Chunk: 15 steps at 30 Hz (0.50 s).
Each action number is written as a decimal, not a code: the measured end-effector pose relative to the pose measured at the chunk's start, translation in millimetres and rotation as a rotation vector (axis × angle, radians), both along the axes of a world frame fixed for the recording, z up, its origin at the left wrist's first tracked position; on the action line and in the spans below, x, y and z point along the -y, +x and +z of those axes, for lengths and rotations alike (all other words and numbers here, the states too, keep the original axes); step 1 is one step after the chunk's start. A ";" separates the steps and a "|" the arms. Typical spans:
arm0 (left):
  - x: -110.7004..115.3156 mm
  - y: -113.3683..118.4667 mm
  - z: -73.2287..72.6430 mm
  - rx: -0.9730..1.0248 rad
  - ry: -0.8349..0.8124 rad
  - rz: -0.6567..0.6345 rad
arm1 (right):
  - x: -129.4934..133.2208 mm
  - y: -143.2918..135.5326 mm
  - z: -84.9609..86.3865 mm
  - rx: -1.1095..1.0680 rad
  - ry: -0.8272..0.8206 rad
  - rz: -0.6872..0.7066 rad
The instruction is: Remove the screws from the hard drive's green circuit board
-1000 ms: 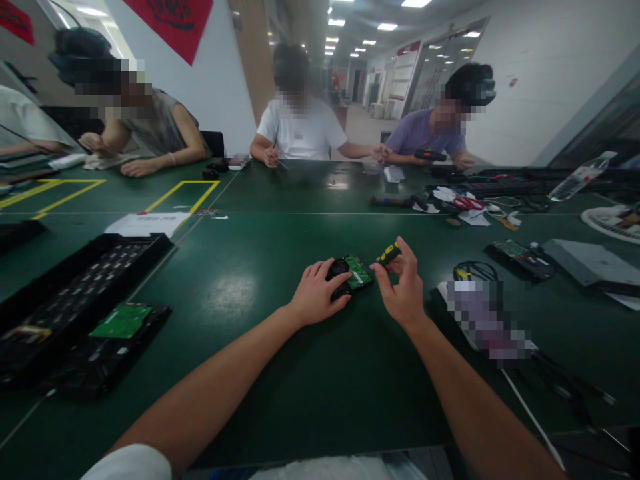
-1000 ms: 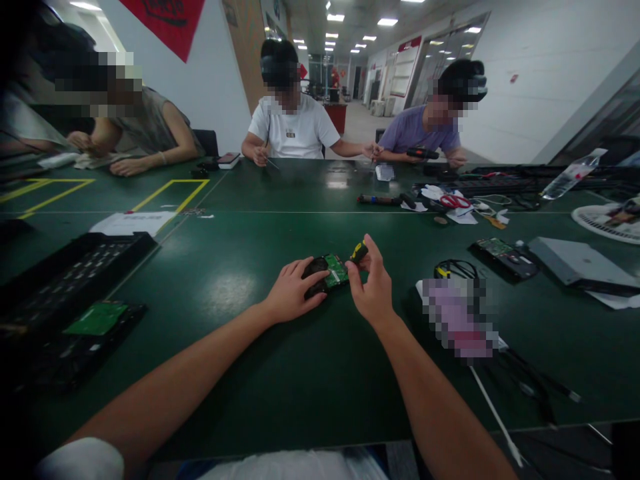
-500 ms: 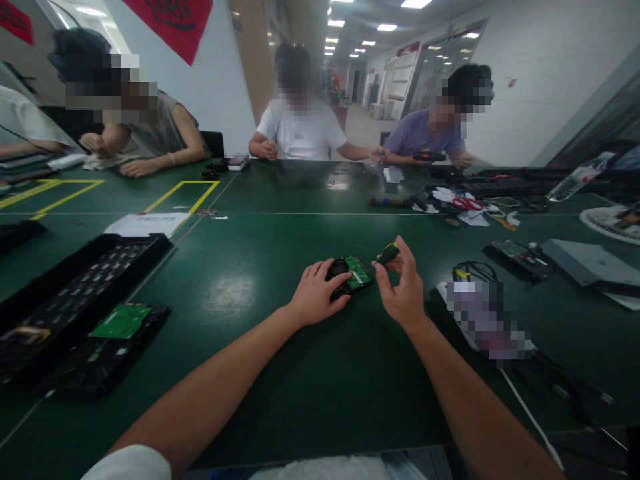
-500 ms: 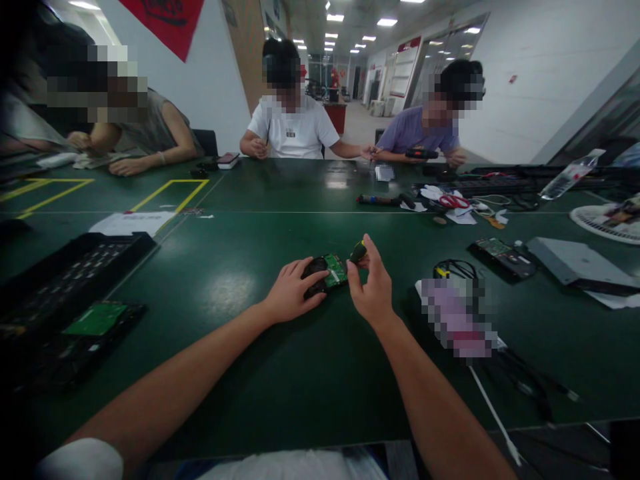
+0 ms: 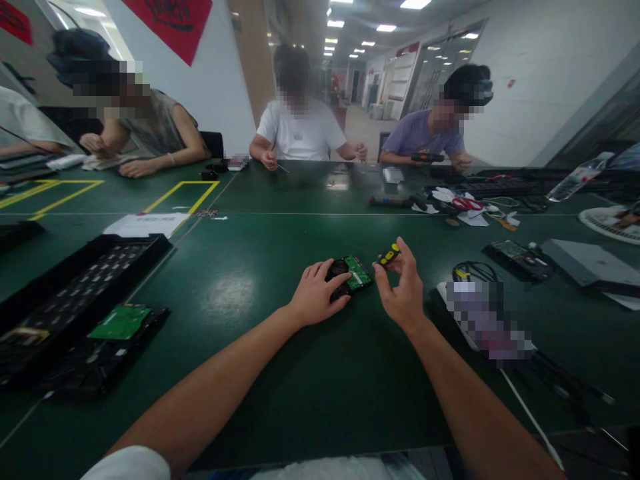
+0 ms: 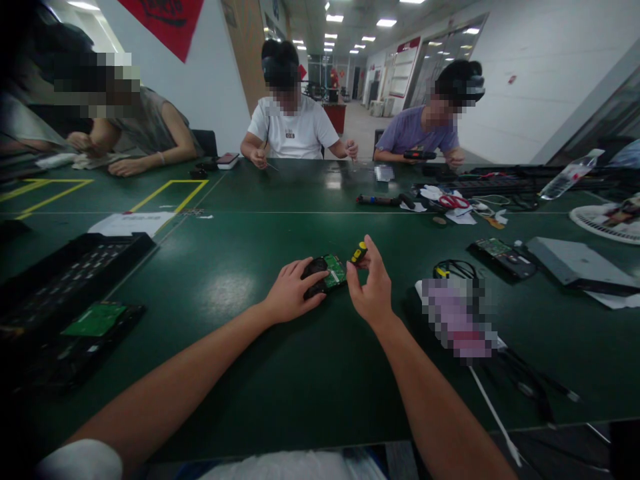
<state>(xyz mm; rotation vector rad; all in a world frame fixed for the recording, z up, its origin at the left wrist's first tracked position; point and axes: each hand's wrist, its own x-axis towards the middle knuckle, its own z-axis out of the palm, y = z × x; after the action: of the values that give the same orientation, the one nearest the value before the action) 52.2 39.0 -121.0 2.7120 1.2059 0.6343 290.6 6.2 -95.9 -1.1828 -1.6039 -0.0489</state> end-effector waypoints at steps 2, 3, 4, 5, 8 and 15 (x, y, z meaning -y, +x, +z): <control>0.2 -0.1 0.6 0.001 -0.007 -0.001 | -0.5 0.1 -0.8 -0.025 -0.015 0.031; 0.4 -0.1 0.9 0.004 -0.009 0.000 | -0.7 0.1 -1.2 -0.035 -0.017 0.038; 0.6 -0.1 1.3 0.007 -0.010 -0.001 | -0.8 0.1 -1.5 -0.041 -0.015 0.038; 0.8 -0.1 1.6 0.008 -0.011 -0.002 | -0.8 0.1 -1.6 -0.042 -0.008 0.030; 1.4 0.2 2.3 0.006 -0.011 0.002 | -0.1 0.1 -0.9 -0.017 0.019 -0.014; 1.3 1.0 2.3 0.002 -0.001 0.000 | 0.9 0.4 2.9 -0.007 -0.014 -0.001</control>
<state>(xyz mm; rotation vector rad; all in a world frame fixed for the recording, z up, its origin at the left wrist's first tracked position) 53.2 37.7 -118.7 2.7104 1.2060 0.6358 291.0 5.3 -93.0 -1.1928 -1.5996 -0.0342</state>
